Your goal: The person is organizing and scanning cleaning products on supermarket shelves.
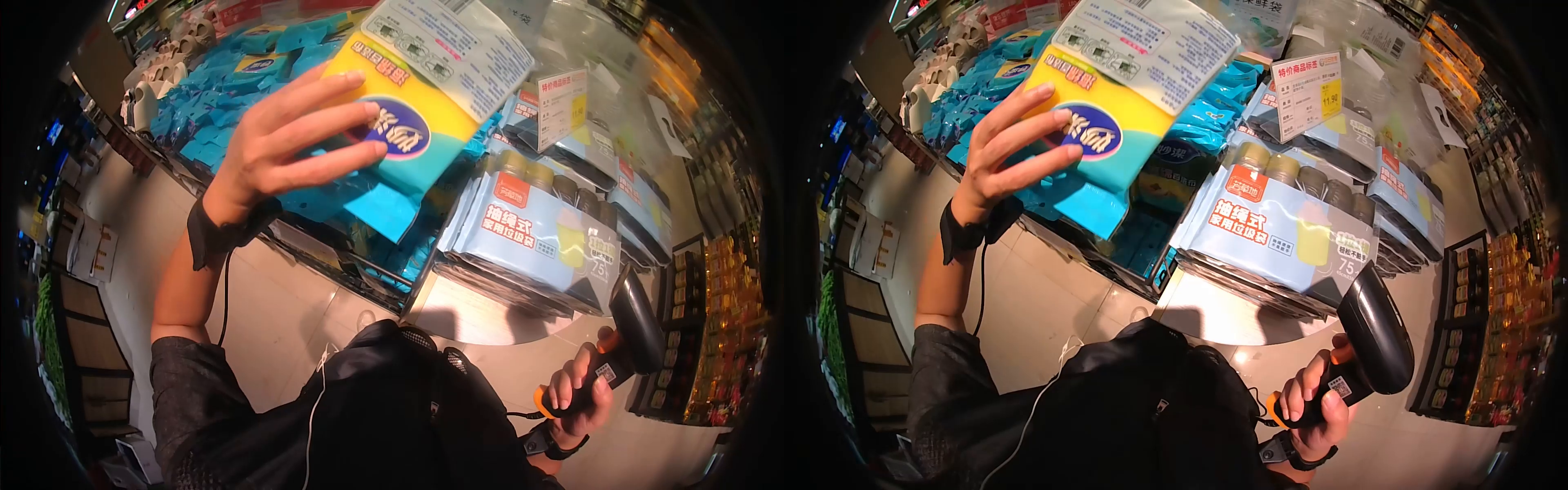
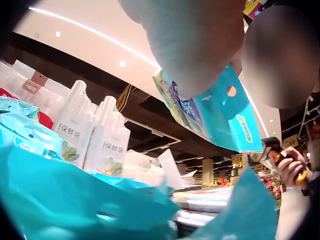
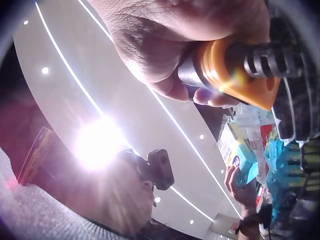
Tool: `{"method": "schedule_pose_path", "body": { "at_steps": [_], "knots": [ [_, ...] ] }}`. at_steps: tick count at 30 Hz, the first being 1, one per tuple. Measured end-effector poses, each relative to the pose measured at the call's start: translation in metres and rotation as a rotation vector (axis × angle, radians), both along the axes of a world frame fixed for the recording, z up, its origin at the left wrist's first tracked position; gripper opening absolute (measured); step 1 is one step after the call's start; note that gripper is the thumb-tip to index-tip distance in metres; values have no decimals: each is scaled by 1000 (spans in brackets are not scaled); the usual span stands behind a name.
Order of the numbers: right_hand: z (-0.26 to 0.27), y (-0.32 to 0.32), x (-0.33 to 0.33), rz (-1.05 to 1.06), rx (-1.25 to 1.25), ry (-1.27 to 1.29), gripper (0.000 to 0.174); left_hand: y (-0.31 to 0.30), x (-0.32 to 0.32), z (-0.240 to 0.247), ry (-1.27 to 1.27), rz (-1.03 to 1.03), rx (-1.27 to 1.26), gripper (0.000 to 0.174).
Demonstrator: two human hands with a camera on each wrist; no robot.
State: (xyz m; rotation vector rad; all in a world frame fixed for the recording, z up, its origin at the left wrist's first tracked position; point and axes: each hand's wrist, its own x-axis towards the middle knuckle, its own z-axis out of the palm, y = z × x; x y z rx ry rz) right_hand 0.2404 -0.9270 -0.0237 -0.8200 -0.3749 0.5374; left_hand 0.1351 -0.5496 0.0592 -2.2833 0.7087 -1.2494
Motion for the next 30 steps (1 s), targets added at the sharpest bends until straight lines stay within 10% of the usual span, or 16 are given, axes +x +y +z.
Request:
{"method": "schedule_pose_path", "body": {
  "at_steps": [12,16,24,27,30],
  "knots": [
    [17,18,-3,462,228,35,55,-60,-16,-26,312,-215,-7,13],
    [25,27,-14,283,114,166,59,-60,-15,-28,335,-242,-12,12],
    [10,14,1,243,258,104,60,-50,-49,7,72,-9,-1117,46],
    [9,16,1,209,240,90,58,-42,-34,22,321,259,-976,44],
    [8,15,-3,225,230,67,59,-25,-9,17,469,109,-771,39]
  ]
}}
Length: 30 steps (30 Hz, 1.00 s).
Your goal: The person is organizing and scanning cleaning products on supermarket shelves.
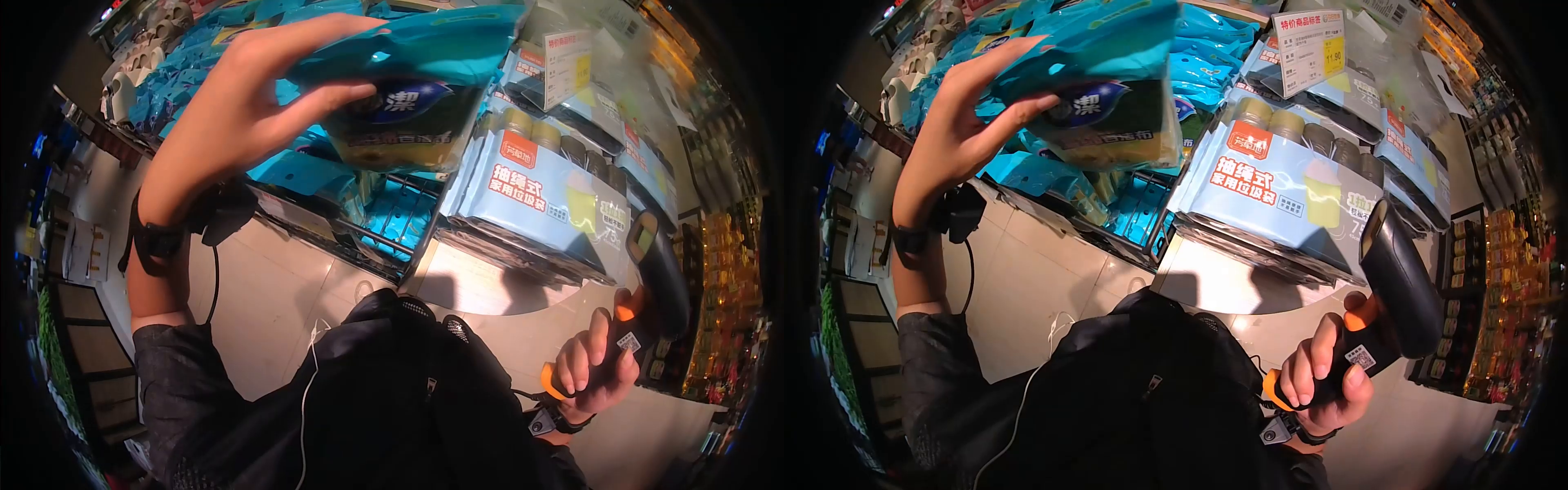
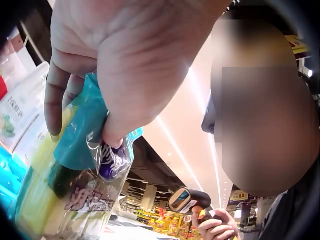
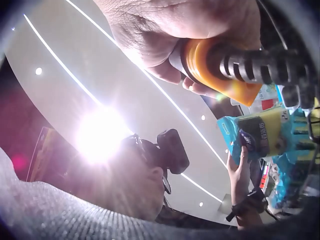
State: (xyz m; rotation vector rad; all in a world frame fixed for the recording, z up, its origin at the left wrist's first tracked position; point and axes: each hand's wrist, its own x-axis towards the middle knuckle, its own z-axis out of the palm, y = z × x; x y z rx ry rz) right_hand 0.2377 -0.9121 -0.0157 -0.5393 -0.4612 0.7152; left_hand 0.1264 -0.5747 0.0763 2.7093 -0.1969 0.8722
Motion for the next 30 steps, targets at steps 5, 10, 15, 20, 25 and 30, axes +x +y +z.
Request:
{"method": "schedule_pose_path", "body": {
  "at_steps": [5,10,15,20,25,30],
  "knots": [
    [-2,-2,-2,7,-23,-38,62,2,47,-15,31,-137,209,39],
    [-5,-8,-4,-33,-10,-79,63,15,44,-10,69,-91,289,35],
    [-5,-14,-4,-87,-33,-15,58,9,42,-12,297,-75,259,35],
    [-5,-9,-5,-62,-38,-32,58,7,68,-48,275,-114,243,35],
    [-5,-5,-4,-58,-66,-28,59,20,68,-64,279,-43,225,38],
    [-8,-2,-1,-44,-42,-49,61,-19,54,-41,-65,67,537,46]
  ]
}}
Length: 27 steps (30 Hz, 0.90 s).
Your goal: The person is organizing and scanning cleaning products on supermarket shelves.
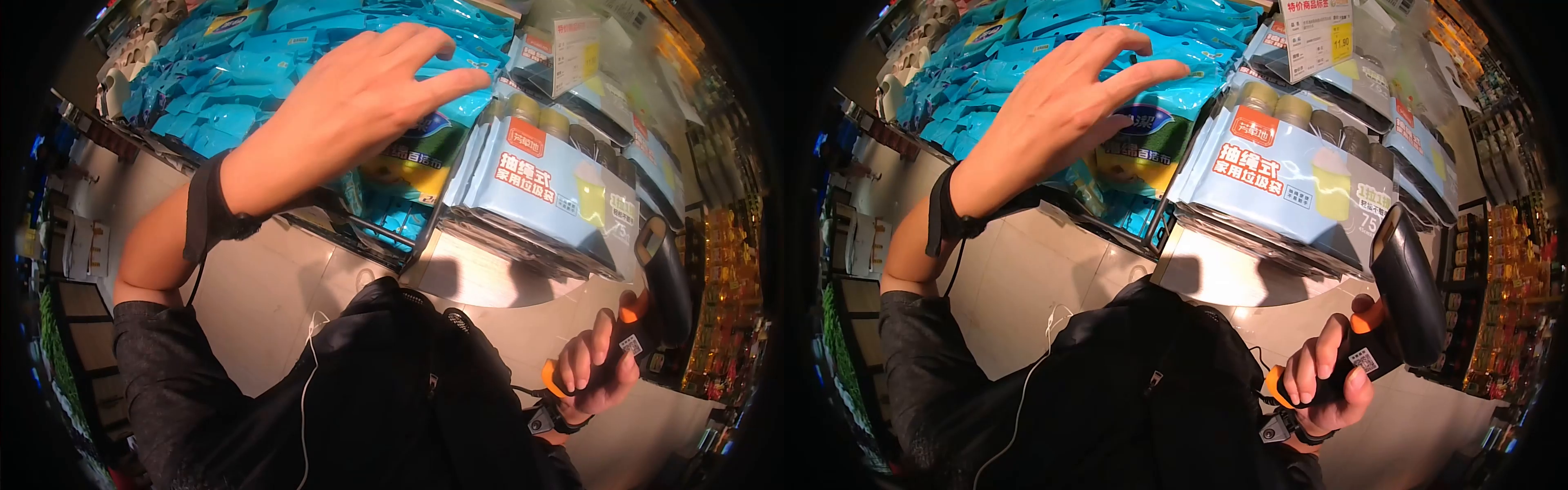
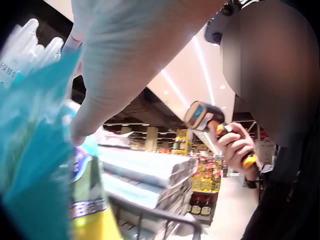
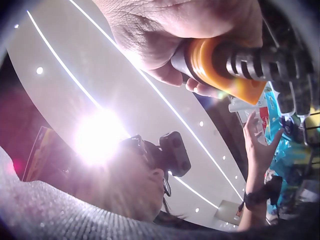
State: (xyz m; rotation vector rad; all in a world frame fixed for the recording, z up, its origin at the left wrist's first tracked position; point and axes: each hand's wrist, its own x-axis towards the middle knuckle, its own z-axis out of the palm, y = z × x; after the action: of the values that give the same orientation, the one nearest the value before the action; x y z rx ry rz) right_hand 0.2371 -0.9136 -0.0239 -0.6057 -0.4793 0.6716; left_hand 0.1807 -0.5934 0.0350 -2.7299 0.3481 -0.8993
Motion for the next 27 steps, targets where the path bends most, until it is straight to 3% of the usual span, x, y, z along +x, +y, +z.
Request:
{"method": "schedule_pose_path", "body": {
  "at_steps": [3,4,6,8,11,12,15,18,20,21,22,24,25,27],
  "knots": [
    [-1,4,0,-16,5,3,63,-25,-9,3,512,54,-329,23],
    [0,5,0,-20,-1,9,63,-22,-8,-1,510,54,-331,23],
    [0,4,0,-3,-7,6,63,-9,1,-18,1111,282,-165,19],
    [0,3,0,11,-9,-55,63,-2,31,-41,1215,410,-177,22],
    [-2,1,3,-5,8,-41,61,12,67,-61,1324,399,-121,27],
    [-3,0,3,-22,17,-15,61,24,78,-79,1255,384,-245,15],
    [-3,-1,3,-25,24,-14,59,13,89,-80,1288,422,-214,11],
    [-4,-9,1,-30,13,26,60,-1,90,-72,1476,417,-124,8],
    [-5,-14,2,-30,13,15,59,12,95,-70,1748,183,-332,33],
    [-5,-17,1,-58,23,19,59,40,127,-118,2131,-212,-299,32],
    [-6,-20,1,-87,35,23,58,39,122,-117,2131,-211,-294,32],
    [-5,-25,4,-107,39,17,58,24,96,-99,1505,117,-88,28],
    [-5,-26,5,-117,37,-13,57,-4,87,-57,1422,332,-99,25],
    [-3,-27,6,-125,25,-64,55,-15,69,-15,1077,420,-48,23]
  ]
}}
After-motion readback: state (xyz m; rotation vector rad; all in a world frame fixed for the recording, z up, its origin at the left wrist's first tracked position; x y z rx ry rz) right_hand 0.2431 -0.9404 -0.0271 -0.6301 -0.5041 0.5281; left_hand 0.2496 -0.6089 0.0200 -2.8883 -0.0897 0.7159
